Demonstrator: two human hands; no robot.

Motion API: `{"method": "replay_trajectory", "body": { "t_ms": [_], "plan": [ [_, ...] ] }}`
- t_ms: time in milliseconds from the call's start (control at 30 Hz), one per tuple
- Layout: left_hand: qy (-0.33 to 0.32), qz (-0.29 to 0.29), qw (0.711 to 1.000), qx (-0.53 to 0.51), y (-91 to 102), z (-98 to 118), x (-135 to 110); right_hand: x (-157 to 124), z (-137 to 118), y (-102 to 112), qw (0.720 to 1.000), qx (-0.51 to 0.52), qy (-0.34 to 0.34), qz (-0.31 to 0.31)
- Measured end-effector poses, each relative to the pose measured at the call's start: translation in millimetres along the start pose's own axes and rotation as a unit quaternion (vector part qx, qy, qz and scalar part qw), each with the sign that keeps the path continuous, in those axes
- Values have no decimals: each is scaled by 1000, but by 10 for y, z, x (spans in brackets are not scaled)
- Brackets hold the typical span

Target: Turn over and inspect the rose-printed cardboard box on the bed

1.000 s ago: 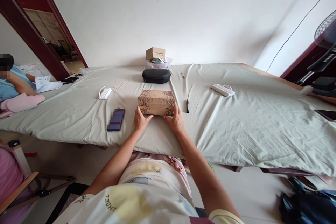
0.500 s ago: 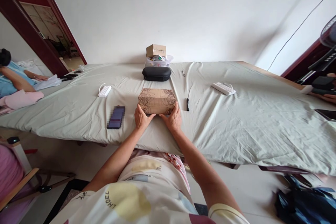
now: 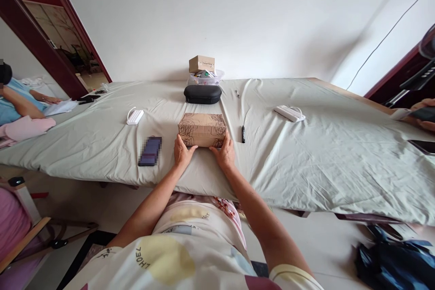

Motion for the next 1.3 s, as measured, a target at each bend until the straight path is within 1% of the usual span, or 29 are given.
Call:
{"method": "replay_trajectory", "body": {
  "t_ms": [200,533,867,1100,1200,1300],
  "plan": [
    [9,-15,1000,4,-29,-40,1,-4,31,-24,1000,0,2,-4],
    [7,-11,1000,-14,-51,-99,13,8,56,-19,1000,13,9,-11],
    [18,-31,999,-23,-81,-129,24,8,75,-1,1000,19,-4,-12],
    [24,-21,999,-39,-46,-136,41,36,92,17,998,54,1,-34],
    [33,-17,999,-30,-17,-136,41,58,80,61,998,46,3,-35],
    [43,-22,999,-10,2,-135,38,77,98,108,999,22,-16,-42]
  ]
}}
Point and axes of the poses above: each hand's wrist, its own x-axis towards the middle knuckle, its own y-axis out of the back of the hand, z = x × y, the point moved 9 cm from there along x, towards the middle knuckle, and after that the axes turned 1 degree about y, right-handed, at the moved point
